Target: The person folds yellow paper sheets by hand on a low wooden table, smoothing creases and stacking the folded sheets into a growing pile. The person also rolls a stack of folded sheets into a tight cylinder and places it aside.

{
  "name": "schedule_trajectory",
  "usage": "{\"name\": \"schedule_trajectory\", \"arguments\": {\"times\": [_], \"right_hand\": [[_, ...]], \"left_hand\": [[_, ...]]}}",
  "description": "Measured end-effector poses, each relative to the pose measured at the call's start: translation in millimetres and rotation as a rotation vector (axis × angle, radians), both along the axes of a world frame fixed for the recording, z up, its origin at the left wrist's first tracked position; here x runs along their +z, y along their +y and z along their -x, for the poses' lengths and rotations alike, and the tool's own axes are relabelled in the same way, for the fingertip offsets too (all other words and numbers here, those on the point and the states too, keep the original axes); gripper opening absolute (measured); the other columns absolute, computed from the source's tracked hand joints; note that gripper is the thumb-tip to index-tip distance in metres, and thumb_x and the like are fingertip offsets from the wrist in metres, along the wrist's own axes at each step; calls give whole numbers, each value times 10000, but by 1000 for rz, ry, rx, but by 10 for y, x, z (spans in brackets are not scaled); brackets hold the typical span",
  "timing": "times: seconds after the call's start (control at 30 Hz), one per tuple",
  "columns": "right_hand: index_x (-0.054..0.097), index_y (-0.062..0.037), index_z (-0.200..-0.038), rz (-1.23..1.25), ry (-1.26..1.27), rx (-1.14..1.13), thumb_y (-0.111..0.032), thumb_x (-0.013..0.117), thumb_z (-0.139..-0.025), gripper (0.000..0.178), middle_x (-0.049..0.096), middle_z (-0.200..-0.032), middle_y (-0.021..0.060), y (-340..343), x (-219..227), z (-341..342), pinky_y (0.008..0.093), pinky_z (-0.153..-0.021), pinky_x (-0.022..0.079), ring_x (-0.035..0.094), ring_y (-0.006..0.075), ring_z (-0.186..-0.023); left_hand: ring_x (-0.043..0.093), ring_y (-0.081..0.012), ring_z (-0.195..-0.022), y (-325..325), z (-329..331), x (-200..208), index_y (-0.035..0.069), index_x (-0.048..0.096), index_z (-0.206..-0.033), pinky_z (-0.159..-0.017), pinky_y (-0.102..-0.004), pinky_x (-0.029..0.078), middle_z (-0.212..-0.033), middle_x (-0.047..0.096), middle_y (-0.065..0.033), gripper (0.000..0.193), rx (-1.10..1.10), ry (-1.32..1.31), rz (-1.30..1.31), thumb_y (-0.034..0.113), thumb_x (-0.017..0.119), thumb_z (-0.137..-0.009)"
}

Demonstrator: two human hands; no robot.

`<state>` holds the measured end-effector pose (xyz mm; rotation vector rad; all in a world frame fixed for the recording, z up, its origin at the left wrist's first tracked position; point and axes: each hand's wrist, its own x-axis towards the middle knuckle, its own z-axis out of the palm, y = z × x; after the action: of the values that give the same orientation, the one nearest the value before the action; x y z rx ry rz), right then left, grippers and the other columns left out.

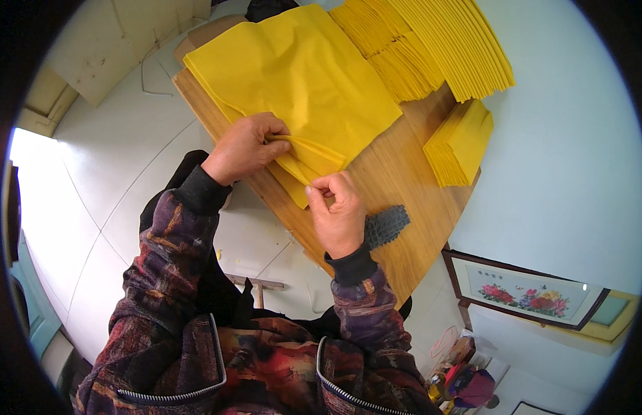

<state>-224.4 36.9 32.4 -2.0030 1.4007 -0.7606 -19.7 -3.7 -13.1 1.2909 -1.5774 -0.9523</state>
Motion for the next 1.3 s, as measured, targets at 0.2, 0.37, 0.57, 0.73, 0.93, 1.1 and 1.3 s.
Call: {"name": "schedule_trajectory", "arguments": {"times": [0.2,0.37,0.57,0.73,0.93,1.1,1.3], "right_hand": [[593,-5,-839,-117,-21,-53,-46,667,-853,86,585,-782,82,-52,65,17,289,-627,477,577,171,-670],[594,-8,-845,-116,7,-56,-64,660,-863,88,588,-771,75,-73,101,-3,283,-622,472,573,163,-667],[591,-6,-840,-99,-4,-69,-62,658,-865,91,595,-762,72,-80,85,-18,278,-601,468,564,149,-641],[593,-6,-837,-85,-18,-66,-59,661,-863,90,593,-748,70,-79,77,-20,275,-589,466,558,142,-626],[592,-3,-830,-78,-10,-75,-64,664,-863,99,594,-744,75,-86,60,-23,277,-587,467,559,148,-624],[591,-1,-825,-55,11,-75,-69,663,-863,106,594,-750,83,-84,78,-46,282,-587,469,563,159,-624],[590,-3,-814,8,38,-80,-54,667,-851,99,585,-752,93,-75,86,-71,290,-576,469,571,177,-613]], "left_hand": [[628,-310,-816,-2,-9,40,-34,631,-913,-723,-360,494,-875,634,-172,207,-20,0,-34,142,675,-813],[618,-265,-818,3,-71,93,-13,651,-900,-740,-340,494,-858,638,-138,250,-108,26,-89,188,749,-789],[607,-262,-866,13,-118,111,8,654,-942,-776,-321,492,-924,641,-123,329,-158,23,-87,185,823,-721],[609,-267,-877,13,-119,104,8,651,-954,-789,-323,493,-940,639,-126,341,-170,18,-71,170,826,-710],[610,-271,-883,16,-124,103,10,646,-964,-791,-327,493,-942,636,-128,341,-176,7,-52,155,819,-709],[608,-275,-883,12,-124,99,8,641,-960,-792,-329,494,-940,634,-131,310,-182,4,-51,138,796,-726],[609,-286,-887,4,-112,60,7,637,-958,-794,-333,495,-947,633,-138,257,-170,-12,-11,101,744,-744]]}}
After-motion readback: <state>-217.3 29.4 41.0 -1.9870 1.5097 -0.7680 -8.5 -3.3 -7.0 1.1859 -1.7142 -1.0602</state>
